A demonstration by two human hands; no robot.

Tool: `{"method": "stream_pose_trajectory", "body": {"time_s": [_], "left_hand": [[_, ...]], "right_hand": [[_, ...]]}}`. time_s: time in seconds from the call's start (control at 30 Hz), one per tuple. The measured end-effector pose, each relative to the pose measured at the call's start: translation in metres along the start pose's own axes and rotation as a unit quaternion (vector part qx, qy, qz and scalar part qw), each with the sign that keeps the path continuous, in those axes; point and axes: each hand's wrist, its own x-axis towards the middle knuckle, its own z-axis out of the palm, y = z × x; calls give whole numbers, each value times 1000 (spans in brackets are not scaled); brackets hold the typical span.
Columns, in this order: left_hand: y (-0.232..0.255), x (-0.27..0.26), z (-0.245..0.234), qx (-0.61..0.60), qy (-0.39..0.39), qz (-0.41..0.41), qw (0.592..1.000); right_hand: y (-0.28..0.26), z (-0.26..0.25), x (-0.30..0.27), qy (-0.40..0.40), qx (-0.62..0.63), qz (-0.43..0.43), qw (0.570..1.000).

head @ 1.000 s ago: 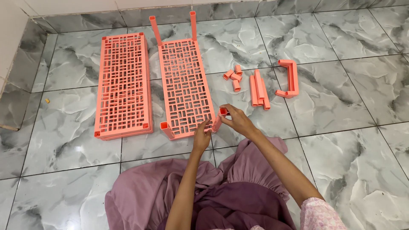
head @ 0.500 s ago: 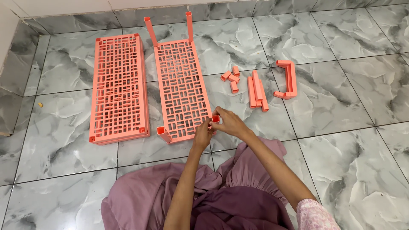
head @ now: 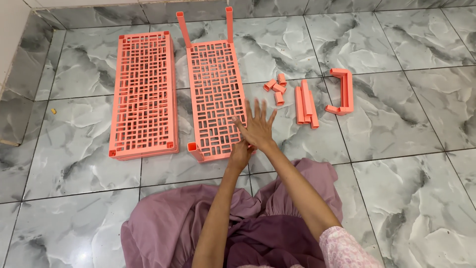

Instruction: The person assembles a two-tier pink plastic storage rack by inserting legs into the bottom shelf, stacking the top shelf, and securing the structure with corner connectors. The person works on a tiled floor and completes the assembly by the end of the clip.

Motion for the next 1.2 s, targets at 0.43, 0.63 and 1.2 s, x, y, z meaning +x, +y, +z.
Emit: {"method": "stream_pose_trajectory", "body": {"time_s": [0.43,0.63,1.2], "left_hand": [[3,3,2,20,-14,-56,998],[-7,-3,-1,16,-8,-27,999],[21,-44,-45,-81,118,45,989]], "right_hand": [[10,2,2,-11,6,15,1000],[9,3,14,94,60,-48,993],[12,17,-5,112,87,-131,981]]}}
